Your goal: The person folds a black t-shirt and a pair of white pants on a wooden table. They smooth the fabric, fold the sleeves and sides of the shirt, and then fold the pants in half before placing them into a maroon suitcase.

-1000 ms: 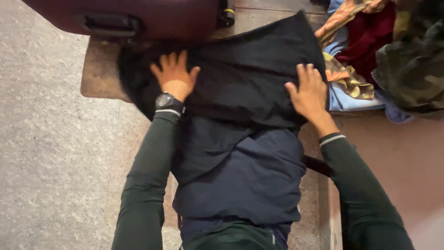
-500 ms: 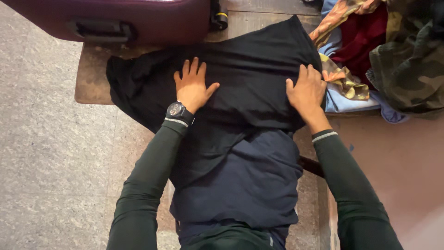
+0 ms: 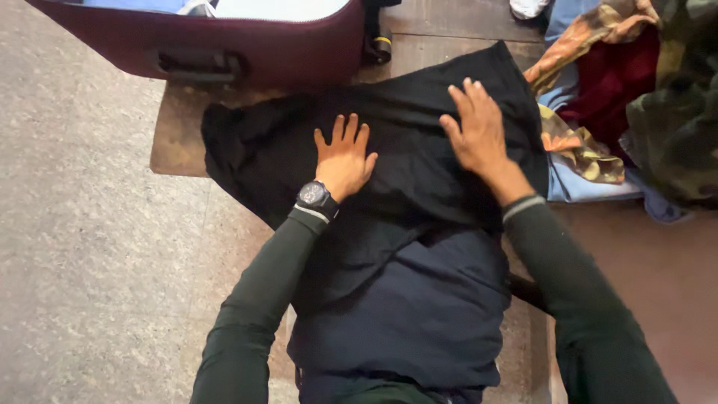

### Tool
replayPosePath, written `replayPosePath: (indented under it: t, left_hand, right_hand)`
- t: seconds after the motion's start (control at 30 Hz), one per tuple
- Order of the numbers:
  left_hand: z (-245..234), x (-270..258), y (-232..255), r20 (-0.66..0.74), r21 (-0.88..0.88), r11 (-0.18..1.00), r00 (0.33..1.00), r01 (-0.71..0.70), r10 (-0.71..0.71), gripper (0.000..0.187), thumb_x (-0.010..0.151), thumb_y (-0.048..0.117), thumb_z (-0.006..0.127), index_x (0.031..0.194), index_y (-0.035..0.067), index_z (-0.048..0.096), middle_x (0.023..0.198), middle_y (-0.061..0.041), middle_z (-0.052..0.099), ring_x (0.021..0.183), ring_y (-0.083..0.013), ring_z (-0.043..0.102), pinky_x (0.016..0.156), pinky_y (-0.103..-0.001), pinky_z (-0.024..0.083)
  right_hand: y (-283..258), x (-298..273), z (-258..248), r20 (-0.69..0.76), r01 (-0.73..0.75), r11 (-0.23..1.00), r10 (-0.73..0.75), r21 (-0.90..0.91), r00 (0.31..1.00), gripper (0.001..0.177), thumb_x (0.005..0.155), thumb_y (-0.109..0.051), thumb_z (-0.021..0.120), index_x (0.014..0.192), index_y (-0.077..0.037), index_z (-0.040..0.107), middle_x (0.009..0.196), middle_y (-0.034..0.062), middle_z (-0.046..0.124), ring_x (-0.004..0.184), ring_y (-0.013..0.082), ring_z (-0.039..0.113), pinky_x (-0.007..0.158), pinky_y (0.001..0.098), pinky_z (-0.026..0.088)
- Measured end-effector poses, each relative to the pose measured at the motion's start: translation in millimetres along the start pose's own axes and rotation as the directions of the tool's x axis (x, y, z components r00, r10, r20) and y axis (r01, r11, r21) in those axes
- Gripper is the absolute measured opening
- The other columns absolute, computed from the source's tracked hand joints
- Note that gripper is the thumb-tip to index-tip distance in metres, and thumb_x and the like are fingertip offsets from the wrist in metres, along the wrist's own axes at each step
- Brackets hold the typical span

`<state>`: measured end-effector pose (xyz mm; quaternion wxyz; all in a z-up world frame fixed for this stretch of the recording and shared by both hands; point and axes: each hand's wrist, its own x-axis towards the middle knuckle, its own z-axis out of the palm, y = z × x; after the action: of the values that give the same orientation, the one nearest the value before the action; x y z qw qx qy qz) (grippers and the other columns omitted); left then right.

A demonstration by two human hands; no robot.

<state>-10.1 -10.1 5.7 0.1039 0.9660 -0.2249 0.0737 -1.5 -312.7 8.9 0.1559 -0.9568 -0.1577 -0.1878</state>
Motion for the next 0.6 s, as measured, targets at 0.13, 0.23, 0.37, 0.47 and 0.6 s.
replayPosePath:
  t: [0.13, 0.23, 0.37, 0.47, 0.6]
  left_hand:
    - [-3, 0, 3, -0.017, 0.015, 1.000, 1.000, -0.001, 0.001, 0.064, 0.090, 0.043, 0.065, 0.141, 0.006, 0.054, 0.154, -0.017, 0.044, 0.144, -0.0387, 0.037, 0.104, -0.075, 0.033]
    - [-4, 2, 3, -0.010, -0.002, 1.000, 1.000, -0.004, 0.004, 0.062, 0.090, 0.043, 0.066, 0.140, 0.007, 0.055, 0.154, -0.016, 0.045, 0.144, -0.0377, 0.038, 0.105, -0.075, 0.033]
    - [-3, 1, 1, -0.016, -0.036, 0.999, 1.000, -0.002, 0.002, 0.063, 0.092, 0.042, 0.066, 0.142, 0.006, 0.055, 0.155, -0.016, 0.045, 0.146, -0.0382, 0.037, 0.107, -0.074, 0.033]
    - [2, -1, 0, -0.022, -0.042, 0.999, 1.000, -0.011, 0.011, 0.063, 0.092, 0.043, 0.065, 0.143, 0.008, 0.054, 0.156, -0.016, 0.043, 0.145, -0.0387, 0.036, 0.107, -0.075, 0.030]
    - [12, -3, -3, 0.002, -0.065, 0.998, 1.000, -0.018, 0.018, 0.074, 0.095, 0.052, 0.059, 0.152, 0.008, 0.044, 0.162, -0.016, 0.035, 0.150, -0.0379, 0.028, 0.112, -0.072, 0.024]
  right_hand:
    - [62, 47, 18, 0.298, -0.049, 0.986, 0.095, -0.156, 0.950, 0.059, 0.105, -0.044, 0.060, 0.153, -0.013, 0.050, 0.159, 0.0260, 0.042, 0.145, 0.0465, 0.039, 0.110, 0.0560, 0.037]
    - [87, 61, 9, 0.222, -0.164, 0.963, 0.211, -0.212, 0.952, 0.069, 0.099, -0.050, 0.064, 0.151, -0.007, 0.050, 0.153, 0.0301, 0.041, 0.137, 0.0523, 0.037, 0.107, 0.0569, 0.035]
    - [37, 50, 0, 0.123, -0.109, 0.967, 0.140, -0.231, 0.982, 0.068, 0.100, -0.041, 0.069, 0.153, -0.002, 0.051, 0.157, 0.0301, 0.043, 0.143, 0.0493, 0.041, 0.114, 0.0558, 0.037]
    - [-35, 12, -5, 0.097, 0.045, 0.999, -0.045, 0.004, 0.994, 0.066, 0.096, -0.037, 0.073, 0.152, -0.007, 0.052, 0.159, 0.0258, 0.043, 0.148, 0.0462, 0.040, 0.122, 0.0529, 0.034]
    - [-82, -26, -3, 0.231, 0.094, 0.995, -0.083, -0.039, 0.970, 0.072, 0.094, -0.047, 0.066, 0.154, -0.012, 0.048, 0.160, 0.0257, 0.039, 0.149, 0.0446, 0.033, 0.119, 0.0548, 0.028]
